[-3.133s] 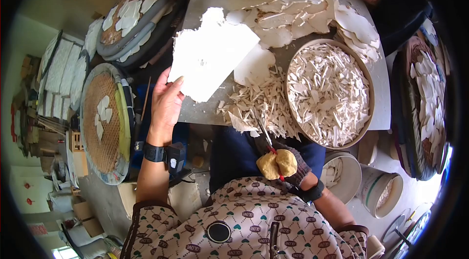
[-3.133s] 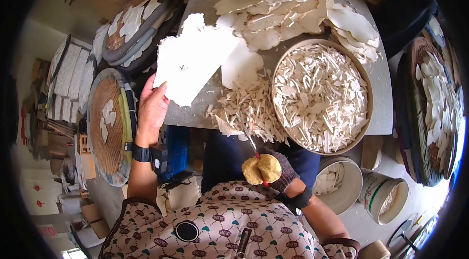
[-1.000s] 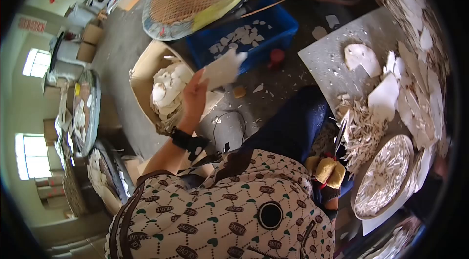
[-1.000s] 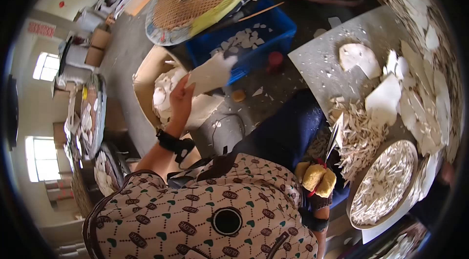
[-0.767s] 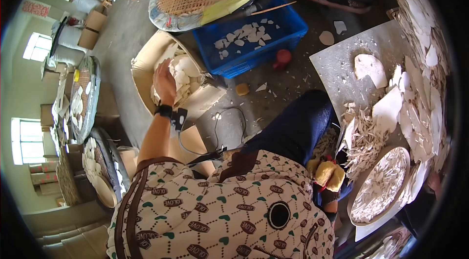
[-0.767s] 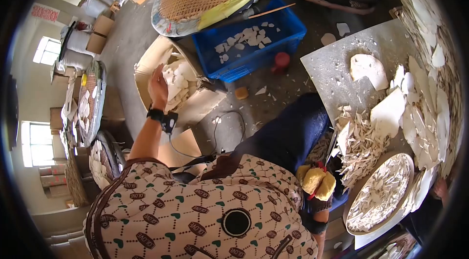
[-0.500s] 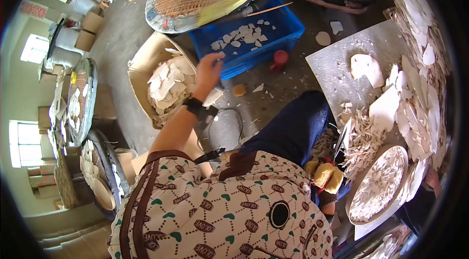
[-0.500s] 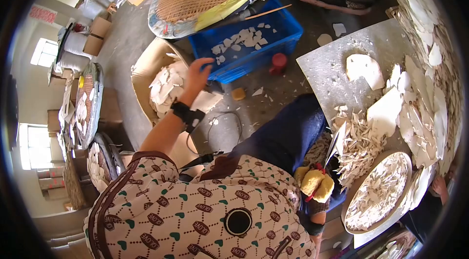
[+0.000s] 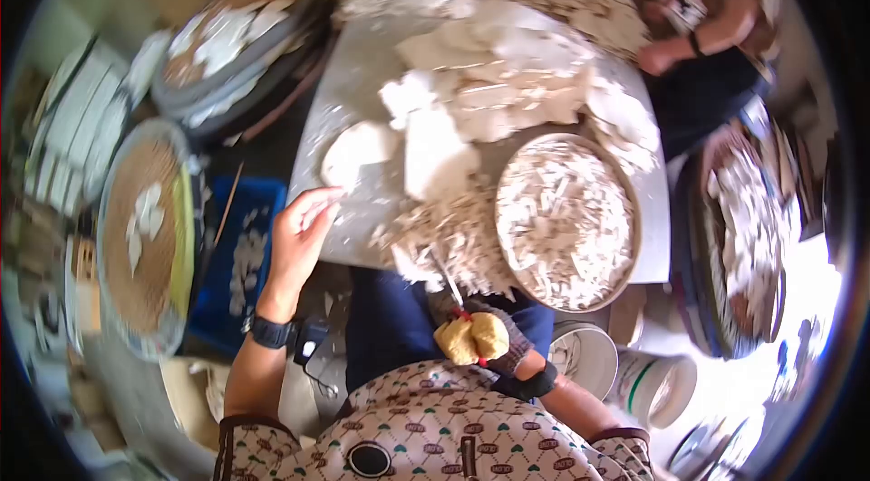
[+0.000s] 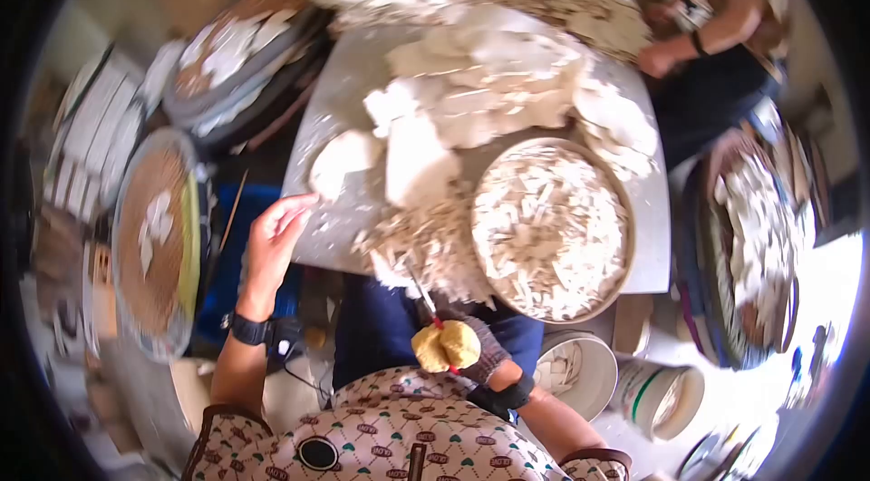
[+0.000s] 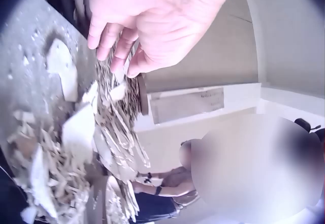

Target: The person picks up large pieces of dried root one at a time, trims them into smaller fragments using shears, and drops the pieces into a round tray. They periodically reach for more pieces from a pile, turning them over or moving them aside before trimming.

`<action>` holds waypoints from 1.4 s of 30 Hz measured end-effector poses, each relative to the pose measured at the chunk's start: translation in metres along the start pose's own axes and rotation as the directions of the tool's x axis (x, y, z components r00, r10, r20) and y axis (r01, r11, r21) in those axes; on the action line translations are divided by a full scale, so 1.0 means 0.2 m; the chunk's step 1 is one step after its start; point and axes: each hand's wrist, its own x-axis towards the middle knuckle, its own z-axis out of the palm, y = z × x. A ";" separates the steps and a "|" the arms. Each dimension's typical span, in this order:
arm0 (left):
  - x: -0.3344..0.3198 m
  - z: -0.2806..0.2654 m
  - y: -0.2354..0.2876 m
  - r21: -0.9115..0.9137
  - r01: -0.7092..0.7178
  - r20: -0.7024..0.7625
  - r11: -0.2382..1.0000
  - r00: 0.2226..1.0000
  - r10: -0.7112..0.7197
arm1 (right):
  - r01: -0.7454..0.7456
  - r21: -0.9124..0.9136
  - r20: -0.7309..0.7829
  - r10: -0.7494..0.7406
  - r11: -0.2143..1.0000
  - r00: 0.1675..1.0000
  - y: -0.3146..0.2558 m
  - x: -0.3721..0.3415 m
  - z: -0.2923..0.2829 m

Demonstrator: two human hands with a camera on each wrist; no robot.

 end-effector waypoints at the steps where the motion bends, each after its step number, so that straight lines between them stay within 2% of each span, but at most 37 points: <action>1: 0.06 0.06 0.05 -0.049 0.024 0.041 0.998 0.999 -0.022 | -0.041 0.155 -0.011 0.043 0.987 0.999 -0.01 -0.01 -0.01; 2: 0.13 0.12 0.08 -0.037 0.010 0.083 0.999 0.997 -0.007 | 0.040 -0.010 0.003 -0.040 0.999 0.999 0.00 -0.02 -0.04; 3: 0.19 0.18 0.10 -0.067 0.007 0.131 0.998 0.991 0.002 | 0.001 0.182 -0.036 0.006 0.983 0.999 0.00 -0.04 -0.03; 5: 0.31 0.31 0.11 -0.125 0.014 0.210 0.992 0.978 0.013 | -0.071 0.336 -0.094 0.109 0.939 0.990 0.04 -0.05 -0.06; 6: 0.37 0.38 0.09 -0.174 0.015 0.258 0.985 0.966 0.031 | -0.059 0.301 -0.084 0.088 0.952 0.993 0.11 -0.06 -0.08; 7: 0.41 0.44 0.11 -0.149 0.060 0.307 0.987 0.952 -0.011 | -0.047 0.267 -0.069 0.068 0.963 0.995 0.17 -0.08 -0.11; 9: 0.52 0.56 0.09 -0.219 0.199 0.387 0.955 0.916 -0.102 | -0.060 0.293 -0.049 0.077 0.954 0.996 0.15 -0.10 -0.13; 11: 0.66 0.67 0.08 -0.407 0.361 0.423 0.839 0.888 -0.178 | -0.010 0.350 -0.067 0.035 0.937 0.997 0.19 -0.11 -0.15; 12: 0.72 0.73 0.08 -0.488 0.434 0.446 0.757 0.870 -0.211 | -0.036 0.258 -0.026 0.044 0.965 0.999 0.26 -0.13 -0.18; 13: 0.80 0.80 0.05 -0.566 0.472 0.454 0.675 0.863 -0.223 | -0.080 0.448 -0.007 0.093 0.891 0.996 0.38 -0.14 -0.18; 14: 0.87 0.87 0.01 -0.637 0.504 0.462 0.583 0.855 -0.235 | -0.081 0.437 -0.033 0.107 0.896 0.994 0.36 -0.14 -0.18; 15: 0.94 0.94 0.00 -0.698 0.530 0.473 0.482 0.846 -0.246 | -0.056 0.235 -0.065 0.073 0.970 0.995 0.28 -0.14 -0.18; 16: 0.99 1.01 -0.02 -0.721 0.529 0.462 0.447 0.848 -0.259 | -0.038 0.021 -0.097 0.040 0.999 0.994 0.20 -0.15 -0.18; 17: 1.04 1.08 -0.02 -0.742 0.530 0.454 0.410 0.848 -0.274 | -0.027 0.067 -0.140 0.036 0.997 0.989 0.27 -0.15 -0.18; 19: 1.11 1.20 0.03 -0.758 0.547 0.434 0.355 0.830 -0.351 | -0.021 -0.058 -0.123 0.014 0.998 0.992 0.24 -0.16 -0.20; 21: 1.17 1.27 0.08 -0.787 0.517 0.390 0.336 0.840 -0.378 | -0.010 0.002 -0.179 0.010 1.000 0.984 0.28 -0.16 -0.20; 25: 1.23 1.26 0.02 -0.801 0.432 0.326 0.414 0.895 -0.303 | -0.032 0.078 -0.190 0.046 0.996 0.981 0.34 -0.16 -0.20; 27: 1.17 1.15 0.01 -0.794 0.414 0.336 0.445 0.909 -0.246 | 0.006 0.039 -0.192 0.001 0.999 0.981 0.32 -0.16 -0.19; 28: 1.13 1.08 -0.01 -0.751 0.455 0.361 0.478 0.890 -0.279 | 0.024 0.006 -0.196 -0.022 1.000 0.980 0.28 -0.16 -0.19; 30: 1.00 0.92 -0.06 -0.636 0.466 0.354 0.615 0.884 -0.305 | 0.045 -0.114 -0.179 -0.065 0.992 0.982 0.27 -0.15 -0.19; 32: 0.85 0.76 -0.11 -0.514 0.449 0.342 0.730 0.889 -0.306 | 0.029 0.057 -0.203 -0.017 0.998 0.979 0.37 -0.13 -0.18; 34: 0.72 0.61 -0.17 -0.392 0.443 0.322 0.806 0.887 -0.331 | 0.002 0.088 -0.177 0.014 0.996 0.984 0.39 -0.14 -0.18; 37: 0.58 0.43 -0.26 -0.304 0.486 0.305 0.819 0.864 -0.400 | -0.024 0.137 -0.133 0.042 0.990 0.990 0.34 -0.13 -0.16; 38: 0.56 0.38 -0.30 -0.290 0.477 0.312 0.830 0.867 -0.390 | -0.106 0.496 -0.080 0.168 0.862 0.983 0.34 -0.12 -0.15; 41: 0.44 0.30 -0.23 -0.415 0.441 0.312 0.796 0.891 -0.330 | -0.112 0.435 -0.087 0.166 0.893 0.982 0.27 -0.11 -0.12; 42: 0.41 0.27 -0.20 -0.429 0.413 0.336 0.803 0.898 -0.282 | -0.055 0.168 -0.088 0.071 0.984 0.994 0.22 -0.11 -0.12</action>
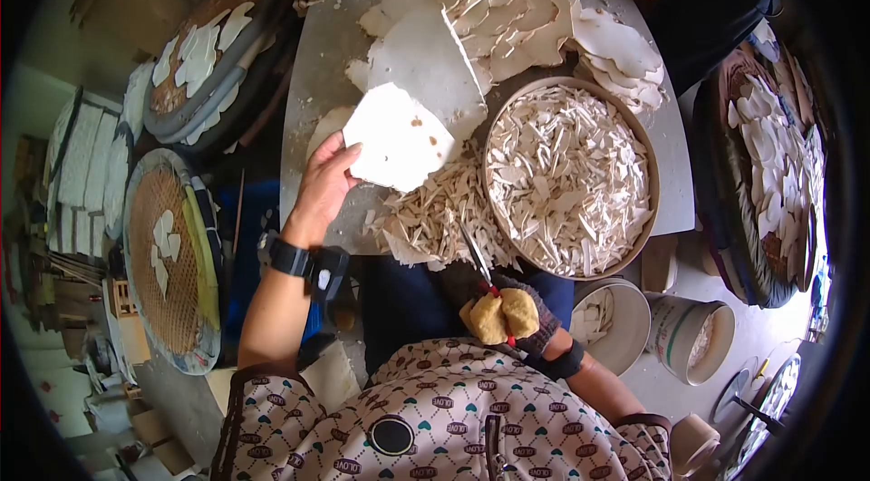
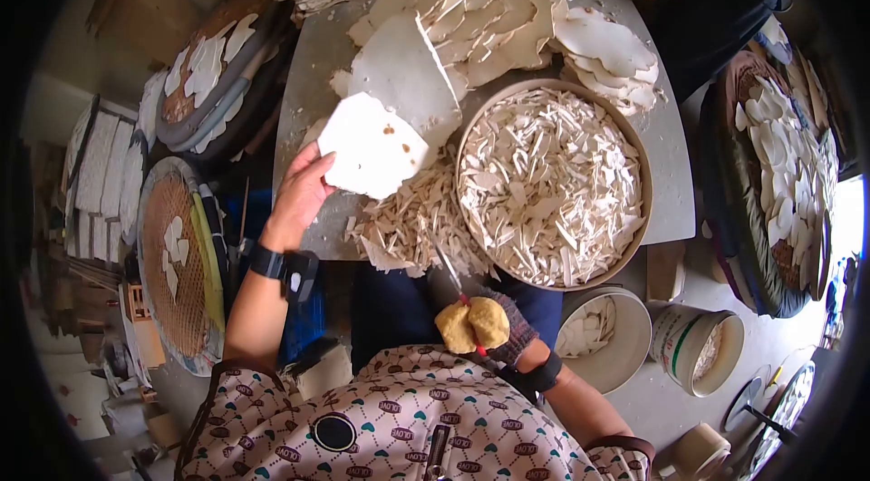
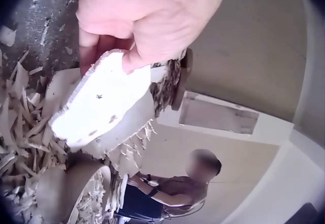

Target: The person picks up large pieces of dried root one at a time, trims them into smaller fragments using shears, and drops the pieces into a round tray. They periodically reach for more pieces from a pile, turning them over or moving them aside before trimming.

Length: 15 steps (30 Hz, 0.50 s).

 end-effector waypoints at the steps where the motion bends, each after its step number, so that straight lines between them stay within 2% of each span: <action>1: -0.05 0.01 0.02 -0.016 -0.067 0.000 0.998 0.998 0.067 | 0.123 -0.167 -0.006 -0.126 0.978 0.992 -0.06 0.00 0.03; 2: -0.12 0.04 0.05 -0.032 -0.133 0.001 0.991 0.991 0.134 | 0.051 0.045 -0.019 -0.050 0.998 0.999 -0.04 0.01 0.02; 3: -0.18 0.08 0.07 -0.050 -0.199 0.002 0.979 0.980 0.199 | -0.021 0.255 -0.017 0.027 0.967 1.000 -0.02 0.00 0.02; 4: -0.23 0.10 0.09 0.076 -0.276 -0.041 0.958 0.959 0.280 | -0.018 0.250 -0.004 0.019 0.968 1.000 -0.03 0.01 0.02; 5: -0.26 0.06 0.07 0.139 -0.293 -0.001 0.946 0.955 0.296 | 0.077 -0.037 -0.005 -0.077 0.996 0.997 -0.14 -0.01 0.04; 7: -0.32 -0.04 0.01 0.263 -0.329 0.077 0.907 0.944 0.320 | 0.140 0.000 0.032 -0.140 0.990 0.990 -0.20 0.00 0.06; 8: -0.36 -0.05 0.00 0.306 -0.297 0.064 0.904 0.954 0.292 | 0.081 0.227 0.019 -0.087 0.971 0.996 -0.18 0.01 0.07; 9: -0.40 -0.04 0.00 0.240 -0.247 0.057 0.939 0.969 0.241 | 0.022 0.442 0.016 -0.033 0.897 0.999 -0.14 0.02 0.08; 10: -0.44 -0.01 0.01 0.173 -0.195 0.053 0.966 0.981 0.188 | -0.032 0.609 0.051 0.002 0.792 0.999 0.04 0.04 0.02; 11: -0.47 0.03 0.03 0.104 -0.140 0.051 0.985 0.990 0.135 | 0.020 0.643 0.132 -0.137 0.766 0.982 0.01 0.06 0.04; 12: -0.50 0.11 0.06 0.026 -0.120 0.044 0.992 0.992 0.119 | -0.060 0.795 0.196 -0.162 0.604 0.967 0.03 0.08 0.04; 13: -0.50 0.16 0.03 0.023 -0.163 -0.035 0.986 0.986 0.163 | -0.151 0.899 0.252 -0.203 0.412 0.946 0.05 0.10 0.05; 15: -0.50 0.20 -0.02 0.031 -0.251 -0.189 0.967 0.949 0.252 | -0.206 0.891 0.304 -0.195 0.405 0.933 -0.05 0.12 0.10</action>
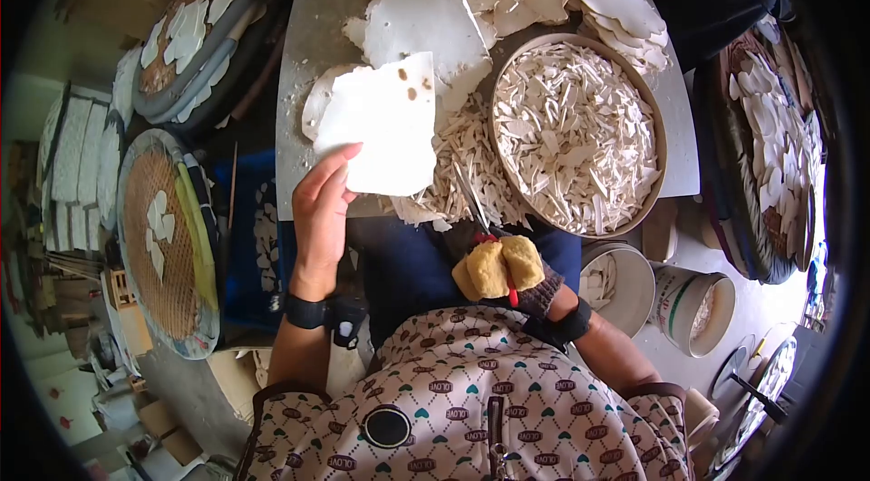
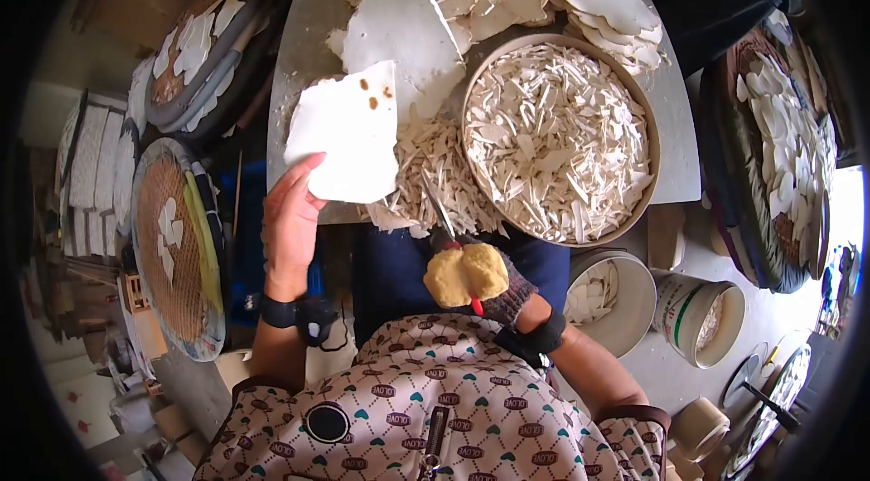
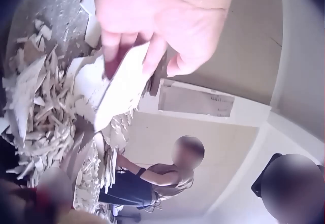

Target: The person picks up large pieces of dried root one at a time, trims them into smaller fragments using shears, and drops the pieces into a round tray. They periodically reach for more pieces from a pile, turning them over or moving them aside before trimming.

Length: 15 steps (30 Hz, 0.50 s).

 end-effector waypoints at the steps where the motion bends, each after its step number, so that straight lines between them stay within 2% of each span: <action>1: 0.01 -0.05 -0.07 0.034 -0.051 -0.077 0.998 0.996 0.054 | -0.026 0.011 0.007 0.026 1.000 1.000 0.00 0.02 0.03; 4: 0.00 0.01 -0.11 -0.054 -0.108 -0.133 0.993 0.986 0.100 | -0.032 0.011 0.039 0.032 0.999 0.999 0.03 0.07 0.02; 8: -0.02 0.03 -0.13 0.022 -0.113 -0.068 0.993 0.991 0.114 | 0.032 -0.343 -0.084 -0.064 0.939 0.994 0.04 0.10 -0.03; 9: -0.02 0.03 -0.14 0.027 -0.095 -0.042 0.995 0.994 0.096 | 0.059 -0.327 -0.052 -0.080 0.943 0.995 0.05 0.11 -0.03; 11: -0.02 0.02 -0.14 0.038 -0.061 0.007 0.997 0.998 0.060 | 0.039 -0.334 -0.107 -0.079 0.942 0.991 0.05 0.11 0.01; 13: -0.03 0.01 -0.15 0.039 -0.025 0.025 0.999 0.999 0.024 | 0.030 -0.055 -0.081 -0.034 0.998 0.996 0.04 0.12 0.06; 15: -0.02 0.01 -0.15 0.040 0.007 0.039 0.999 0.999 -0.009 | -0.011 -0.031 -0.106 0.007 0.999 0.994 0.04 0.10 0.03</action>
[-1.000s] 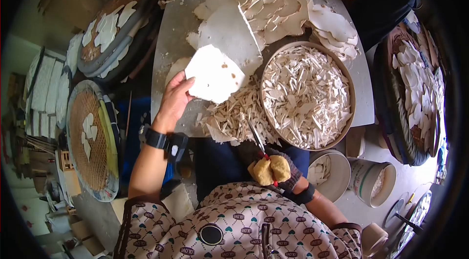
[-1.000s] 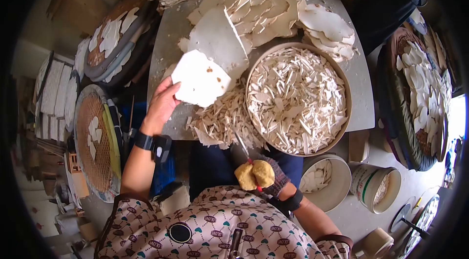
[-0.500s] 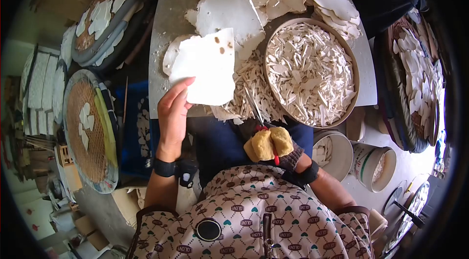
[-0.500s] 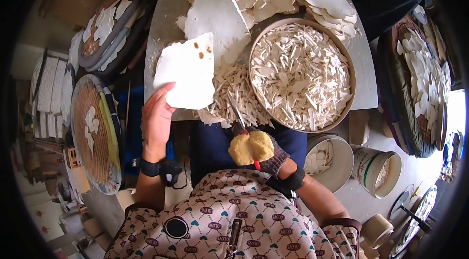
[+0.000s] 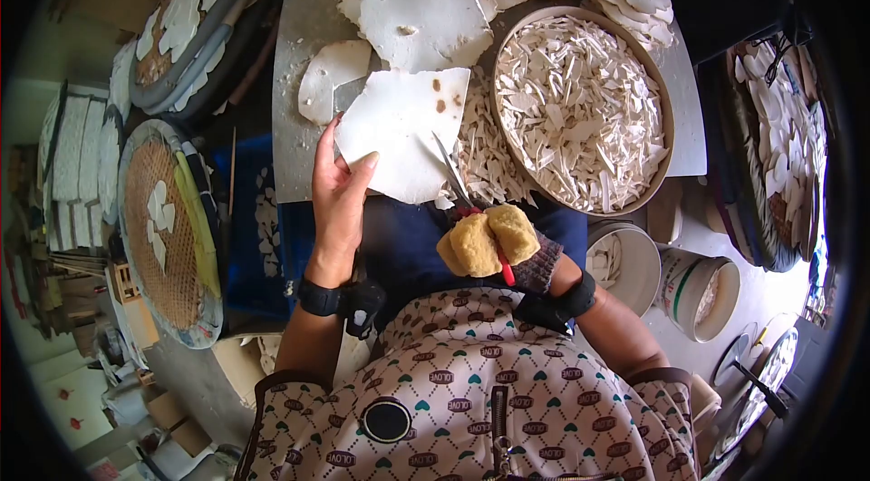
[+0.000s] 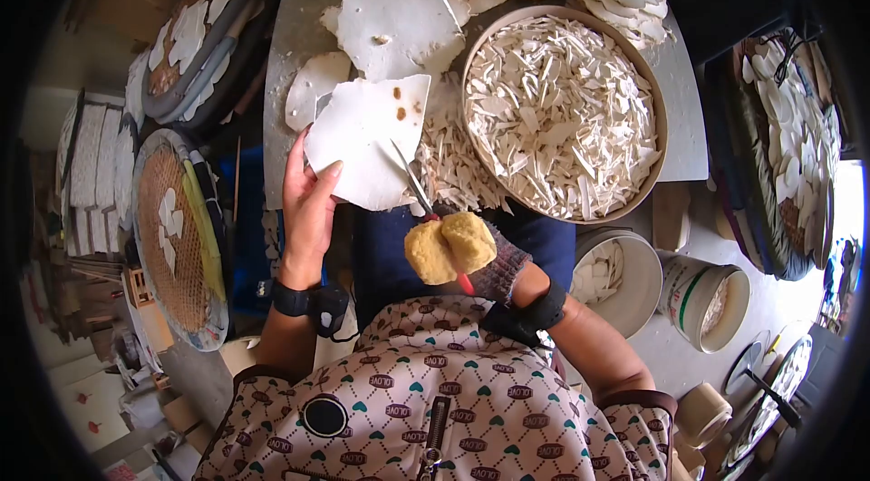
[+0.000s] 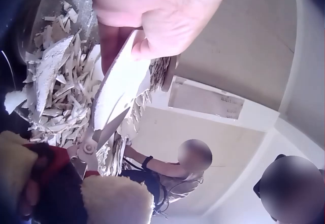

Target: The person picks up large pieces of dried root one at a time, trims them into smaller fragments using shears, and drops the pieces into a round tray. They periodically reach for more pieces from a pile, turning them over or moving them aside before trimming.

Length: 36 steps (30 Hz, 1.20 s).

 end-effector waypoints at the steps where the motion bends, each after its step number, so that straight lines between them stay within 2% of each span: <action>1: 0.00 0.00 0.00 0.000 0.014 0.004 1.000 1.000 -0.014 | -0.021 0.009 -0.012 0.021 1.000 1.000 0.00 -0.01 -0.01; 4: 0.01 0.00 0.01 0.022 0.060 0.020 0.998 0.998 -0.061 | -0.033 -0.094 0.017 0.035 0.995 0.999 0.01 -0.02 -0.03; 7: 0.02 0.01 0.00 0.015 0.070 0.034 0.997 0.997 -0.071 | -0.029 0.031 0.073 0.027 0.999 0.997 0.03 -0.02 -0.03; 10: 0.02 0.00 -0.02 0.004 0.109 0.027 0.994 0.994 -0.109 | 0.032 -0.272 0.054 -0.018 0.962 0.998 0.04 -0.03 -0.02; 13: 0.03 0.02 -0.02 -0.046 0.137 0.022 0.989 0.990 -0.136 | 0.016 -0.212 0.065 -0.002 0.977 0.998 0.03 -0.02 -0.03; 14: 0.03 0.02 -0.01 -0.071 0.141 0.023 0.987 0.990 -0.140 | 0.052 -0.482 0.021 -0.047 0.875 0.999 0.02 -0.03 0.01; 17: 0.06 -0.01 0.01 -0.180 0.308 0.073 0.934 0.951 -0.299 | -0.012 -0.189 -0.085 -0.004 0.982 0.996 0.01 -0.03 0.04; 18: 0.06 -0.01 0.03 -0.189 0.317 0.113 0.929 0.947 -0.300 | -0.029 -0.115 -0.042 0.024 0.993 0.999 0.00 -0.04 0.03; 20: 0.07 0.01 0.10 -0.201 0.339 0.192 0.919 0.934 -0.303 | -0.030 -0.413 -0.090 -0.008 0.910 0.996 -0.02 -0.04 0.03; 22: 0.11 -0.02 0.11 -0.243 0.266 0.195 0.933 0.955 -0.222 | -0.074 -0.476 -0.174 -0.011 0.877 0.985 -0.05 -0.05 0.06; 24: 0.17 -0.09 0.13 -0.249 0.146 0.143 0.957 0.983 -0.113 | -0.078 -0.304 -0.081 0.055 0.950 0.995 -0.04 -0.06 0.02; 25: 0.20 -0.11 0.15 -0.223 0.056 0.105 0.973 0.994 -0.033 | -0.128 -0.128 -0.116 0.113 0.984 0.987 -0.04 -0.08 0.00; 26: 0.23 -0.14 0.15 -0.054 -0.088 0.141 0.995 0.985 0.095 | -0.164 0.054 -0.150 0.170 0.985 0.974 -0.04 -0.09 -0.03; 27: 0.26 -0.17 0.14 0.108 -0.234 0.198 0.966 0.958 0.210 | -0.192 0.161 -0.156 0.218 0.968 0.964 -0.03 -0.09 -0.05; 28: 0.29 -0.18 0.13 0.268 -0.391 0.244 0.881 0.912 0.330 | -0.216 0.268 -0.158 0.264 0.939 0.951 -0.01 -0.08 -0.07; 29: 0.28 -0.16 0.13 0.264 -0.363 0.204 0.894 0.926 0.317 | -0.234 0.371 -0.156 0.308 0.899 0.938 0.00 -0.06 -0.08; 30: 0.28 -0.15 0.13 0.328 -0.416 0.222 0.848 0.907 0.359 | -0.230 0.516 -0.108 0.329 0.825 0.938 0.02 -0.03 -0.10; 34: 0.28 -0.15 0.09 0.501 -0.539 0.351 0.677 0.842 0.411 | -0.218 0.585 -0.049 0.303 0.781 0.952 0.02 -0.02 -0.09; 36: 0.26 -0.13 0.06 0.462 -0.512 0.354 0.724 0.855 0.379 | -0.219 0.636 -0.050 0.323 0.740 0.945 0.01 0.00 -0.05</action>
